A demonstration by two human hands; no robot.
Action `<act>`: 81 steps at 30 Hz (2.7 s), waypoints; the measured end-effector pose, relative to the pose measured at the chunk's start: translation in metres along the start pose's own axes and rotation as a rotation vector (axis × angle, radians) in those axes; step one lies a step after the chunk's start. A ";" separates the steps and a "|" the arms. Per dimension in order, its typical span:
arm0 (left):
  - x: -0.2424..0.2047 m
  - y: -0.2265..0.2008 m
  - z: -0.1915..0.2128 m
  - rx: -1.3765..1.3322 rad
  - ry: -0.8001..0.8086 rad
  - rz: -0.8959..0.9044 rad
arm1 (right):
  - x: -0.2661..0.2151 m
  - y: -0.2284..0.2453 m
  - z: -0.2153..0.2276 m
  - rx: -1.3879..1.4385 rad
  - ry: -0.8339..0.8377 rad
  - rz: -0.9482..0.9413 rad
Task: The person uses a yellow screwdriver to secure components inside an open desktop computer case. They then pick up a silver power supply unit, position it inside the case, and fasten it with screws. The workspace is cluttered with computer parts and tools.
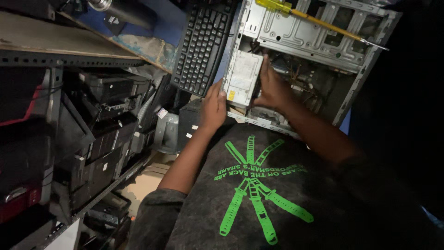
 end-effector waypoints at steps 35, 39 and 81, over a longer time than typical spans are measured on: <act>-0.007 0.030 -0.014 -0.101 0.025 -0.150 | 0.017 -0.087 -0.029 0.603 0.134 -0.235; -0.001 0.028 -0.014 -0.106 0.026 -0.157 | 0.042 -0.122 -0.025 0.294 0.188 -0.402; 0.014 0.003 -0.002 -0.145 0.186 -0.073 | 0.017 -0.027 0.009 0.918 -0.170 -0.451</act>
Point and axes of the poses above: each hand's wrist, its own x-axis towards the middle knuckle, its own z-axis out of the back of the hand, y = z × x, the point moved 8 cm from there along x, towards the middle knuckle, and after that the axes turned 6 degrees about -z, right-handed, at the moved point
